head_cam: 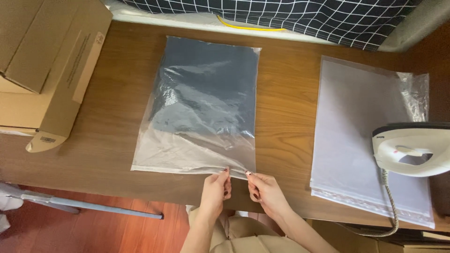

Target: The person puts a folded piece of clothing into a plastic bag, zips the bag closed, and then places the bagged item into a cardboard box.

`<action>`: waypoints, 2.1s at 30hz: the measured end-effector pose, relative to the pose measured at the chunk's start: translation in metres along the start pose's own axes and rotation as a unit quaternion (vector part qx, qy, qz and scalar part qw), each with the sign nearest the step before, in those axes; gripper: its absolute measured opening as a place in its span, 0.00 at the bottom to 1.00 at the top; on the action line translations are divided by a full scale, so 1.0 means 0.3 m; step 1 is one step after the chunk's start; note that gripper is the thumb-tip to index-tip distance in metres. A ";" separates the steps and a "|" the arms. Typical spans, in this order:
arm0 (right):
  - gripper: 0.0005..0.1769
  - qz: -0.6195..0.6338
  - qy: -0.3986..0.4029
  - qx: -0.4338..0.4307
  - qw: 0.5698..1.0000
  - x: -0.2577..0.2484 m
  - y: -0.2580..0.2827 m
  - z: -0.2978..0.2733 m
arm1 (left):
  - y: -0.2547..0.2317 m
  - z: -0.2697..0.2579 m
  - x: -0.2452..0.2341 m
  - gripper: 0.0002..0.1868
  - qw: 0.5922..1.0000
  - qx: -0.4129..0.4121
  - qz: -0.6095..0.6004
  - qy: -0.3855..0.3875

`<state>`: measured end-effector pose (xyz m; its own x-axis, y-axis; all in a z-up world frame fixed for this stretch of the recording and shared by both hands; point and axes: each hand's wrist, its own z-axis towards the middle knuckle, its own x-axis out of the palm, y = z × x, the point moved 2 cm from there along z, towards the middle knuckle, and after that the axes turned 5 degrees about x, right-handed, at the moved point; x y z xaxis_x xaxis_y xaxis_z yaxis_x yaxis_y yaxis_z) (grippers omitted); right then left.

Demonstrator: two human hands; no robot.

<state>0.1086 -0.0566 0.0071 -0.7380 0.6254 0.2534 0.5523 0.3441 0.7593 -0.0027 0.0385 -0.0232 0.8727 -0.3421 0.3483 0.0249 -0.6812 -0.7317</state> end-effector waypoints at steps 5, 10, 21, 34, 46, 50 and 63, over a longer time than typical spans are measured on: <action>0.27 -0.013 0.002 0.000 1.000 -0.006 0.025 -0.008 | -0.018 0.019 -0.059 0.19 0.999 -0.006 -0.015 -0.035; 0.26 -0.011 0.007 0.000 1.000 -0.031 0.005 0.014 | -0.042 0.019 -0.107 0.19 0.997 0.000 -0.040 -0.062; 0.23 0.071 0.025 0.070 0.995 0.012 -0.010 0.008 | -0.090 -0.019 -0.100 0.17 0.995 0.001 -0.068 -0.068; 0.22 0.018 0.026 0.093 0.995 0.270 -0.086 0.118 | -0.095 -0.054 -0.118 0.20 0.995 0.010 0.024 -0.091; 0.25 -0.022 0.022 0.019 0.999 0.265 -0.074 0.111 | -0.151 -0.012 -0.246 0.21 0.990 0.028 -0.017 -0.136; 0.26 -0.032 0.017 0.026 0.999 0.273 -0.057 0.100 | -0.180 -0.002 -0.299 0.22 0.987 0.014 -0.010 -0.159; 0.26 -0.071 0.012 0.049 0.996 0.304 -0.001 0.056 | -0.314 0.011 -0.508 0.21 0.961 0.040 -0.061 -0.267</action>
<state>0.0476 0.0123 0.0200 -0.8201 0.5488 0.1621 0.4756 0.4961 0.7264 -0.1365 0.1570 -0.0093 0.9863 0.1315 0.0992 0.1608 -0.6358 -0.7549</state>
